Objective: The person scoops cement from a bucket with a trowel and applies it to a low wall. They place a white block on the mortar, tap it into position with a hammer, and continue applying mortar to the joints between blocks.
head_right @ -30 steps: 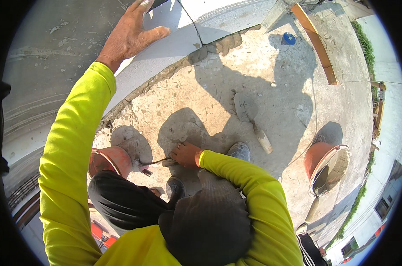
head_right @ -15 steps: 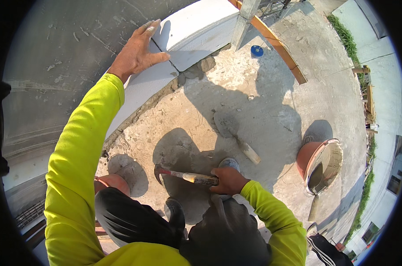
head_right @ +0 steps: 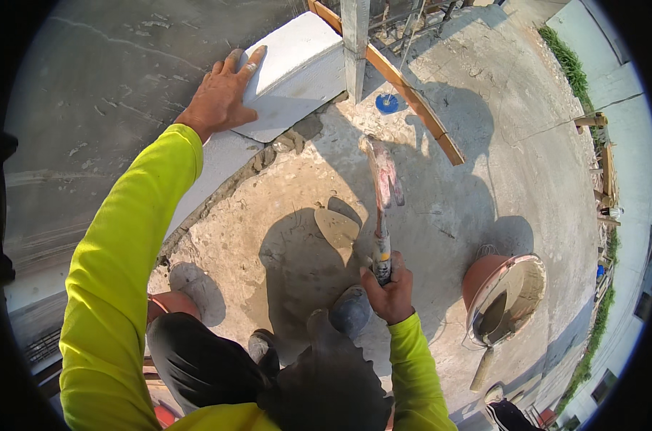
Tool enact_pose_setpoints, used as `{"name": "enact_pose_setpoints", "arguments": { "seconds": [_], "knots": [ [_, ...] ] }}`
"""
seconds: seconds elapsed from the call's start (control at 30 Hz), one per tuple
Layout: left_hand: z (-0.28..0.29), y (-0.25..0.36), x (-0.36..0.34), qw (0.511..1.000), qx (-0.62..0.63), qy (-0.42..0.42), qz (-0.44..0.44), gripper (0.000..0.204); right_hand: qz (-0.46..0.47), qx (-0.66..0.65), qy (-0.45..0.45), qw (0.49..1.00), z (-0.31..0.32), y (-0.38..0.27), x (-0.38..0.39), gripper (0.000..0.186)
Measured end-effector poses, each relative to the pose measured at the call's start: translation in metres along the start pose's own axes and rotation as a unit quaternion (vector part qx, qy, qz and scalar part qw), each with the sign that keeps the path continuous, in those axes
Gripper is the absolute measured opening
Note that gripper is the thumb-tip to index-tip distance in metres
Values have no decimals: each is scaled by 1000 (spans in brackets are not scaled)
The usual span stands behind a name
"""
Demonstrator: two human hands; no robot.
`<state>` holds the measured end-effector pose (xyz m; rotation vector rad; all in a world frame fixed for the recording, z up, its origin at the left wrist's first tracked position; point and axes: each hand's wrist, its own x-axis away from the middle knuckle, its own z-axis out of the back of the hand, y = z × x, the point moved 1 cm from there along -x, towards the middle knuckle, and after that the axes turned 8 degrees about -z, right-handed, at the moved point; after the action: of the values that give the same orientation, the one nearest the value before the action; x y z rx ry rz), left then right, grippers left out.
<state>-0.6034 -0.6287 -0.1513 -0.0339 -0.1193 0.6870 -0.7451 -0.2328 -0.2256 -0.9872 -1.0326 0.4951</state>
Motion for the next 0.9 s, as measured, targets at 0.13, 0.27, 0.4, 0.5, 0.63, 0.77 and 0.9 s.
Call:
{"name": "enact_pose_setpoints", "arguments": {
  "seconds": [0.13, 0.27, 0.4, 0.5, 0.63, 0.77, 0.9],
  "knots": [
    [1, 0, 1, 1000, -9, -9, -2, 116, 66, -22, -39, 997, 7, -57, -38, 21],
    [-1, -4, -1, 1000, -13, -13, -10, 116, 192, 39, -19, 980, 10, -104, -80, 28],
    [-5, -6, 0, 1000, -12, 4, -26, 115, 307, 115, 34, 944, 4, -138, -118, 40],
    [-2, -7, 0, 998, -23, 14, -54, 111, 338, 243, 59, 907, -2, -154, -132, 47],
    [0, -9, -3, 999, 0, -14, -43, 114, 290, 329, 75, 896, -6, -165, -129, 52],
    [-1, -8, 0, 999, 6, -21, -48, 115, 276, 306, 103, 905, -10, -172, -122, 48],
    [2, -6, -1, 999, -6, -37, -37, 115, 244, 351, 87, 900, -12, -177, -124, 46]
  ]
}}
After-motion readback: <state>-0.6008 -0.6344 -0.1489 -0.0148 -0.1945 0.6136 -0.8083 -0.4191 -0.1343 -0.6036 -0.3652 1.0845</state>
